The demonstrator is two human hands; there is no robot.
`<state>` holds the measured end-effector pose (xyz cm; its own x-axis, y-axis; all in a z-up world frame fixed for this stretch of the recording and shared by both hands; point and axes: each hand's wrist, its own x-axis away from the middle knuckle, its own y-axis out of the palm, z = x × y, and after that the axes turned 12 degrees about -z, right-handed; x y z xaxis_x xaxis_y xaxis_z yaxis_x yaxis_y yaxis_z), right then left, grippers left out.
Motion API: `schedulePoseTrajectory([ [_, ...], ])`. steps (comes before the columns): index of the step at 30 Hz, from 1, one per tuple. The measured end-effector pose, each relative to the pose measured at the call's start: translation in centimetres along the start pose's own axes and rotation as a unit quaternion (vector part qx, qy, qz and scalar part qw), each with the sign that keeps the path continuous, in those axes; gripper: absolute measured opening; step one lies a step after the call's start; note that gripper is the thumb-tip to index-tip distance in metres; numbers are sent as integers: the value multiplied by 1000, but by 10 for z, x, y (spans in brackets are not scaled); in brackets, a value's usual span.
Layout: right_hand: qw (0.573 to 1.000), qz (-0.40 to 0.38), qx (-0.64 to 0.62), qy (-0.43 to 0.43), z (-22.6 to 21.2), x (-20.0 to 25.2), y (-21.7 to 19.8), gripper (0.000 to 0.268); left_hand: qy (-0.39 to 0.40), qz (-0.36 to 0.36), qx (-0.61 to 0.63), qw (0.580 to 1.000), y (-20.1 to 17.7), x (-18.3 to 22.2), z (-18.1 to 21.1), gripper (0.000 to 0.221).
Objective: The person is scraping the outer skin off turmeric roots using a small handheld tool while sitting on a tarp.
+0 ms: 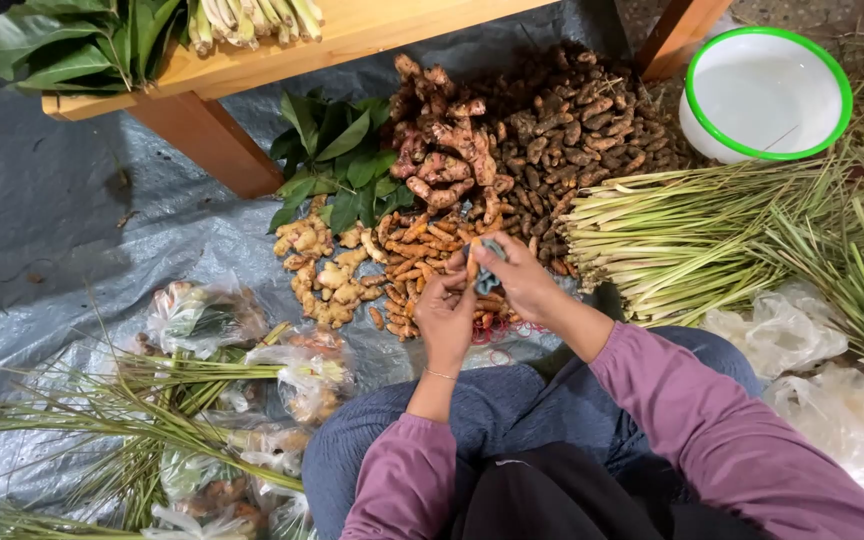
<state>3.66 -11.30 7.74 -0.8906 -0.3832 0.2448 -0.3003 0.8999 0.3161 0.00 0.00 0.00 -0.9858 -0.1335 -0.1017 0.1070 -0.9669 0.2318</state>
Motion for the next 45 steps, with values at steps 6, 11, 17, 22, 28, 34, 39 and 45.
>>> schedulePoseTrajectory([
  [6,988,81,-123,-45,14,-9,1,25,-8,-17,2,1000,11,5,12,21],
  [11,997,22,66,26,0,3,16,54,-43,-33,32,998,-10,3,-10,11],
  [17,999,30,18,-20,-17,14,19,39,-91,-49,33,994,7,5,39,17],
  [22,998,58,-11,-32,-1,3,11,41,-90,-39,16,995,-2,2,9,25],
  [28,998,48,30,-29,25,-30,-26,51,-74,-43,14,996,-2,-2,14,26],
  [34,994,87,46,-55,-17,-51,-33,30,-105,-58,42,992,-8,-12,-12,28],
  [39,970,115,128,-171,-109,-60,23,37,-129,-50,52,989,-13,-18,-39,18],
  [45,872,80,392,-283,-188,-183,2,22,-158,-73,85,981,-18,-23,-21,19],
])
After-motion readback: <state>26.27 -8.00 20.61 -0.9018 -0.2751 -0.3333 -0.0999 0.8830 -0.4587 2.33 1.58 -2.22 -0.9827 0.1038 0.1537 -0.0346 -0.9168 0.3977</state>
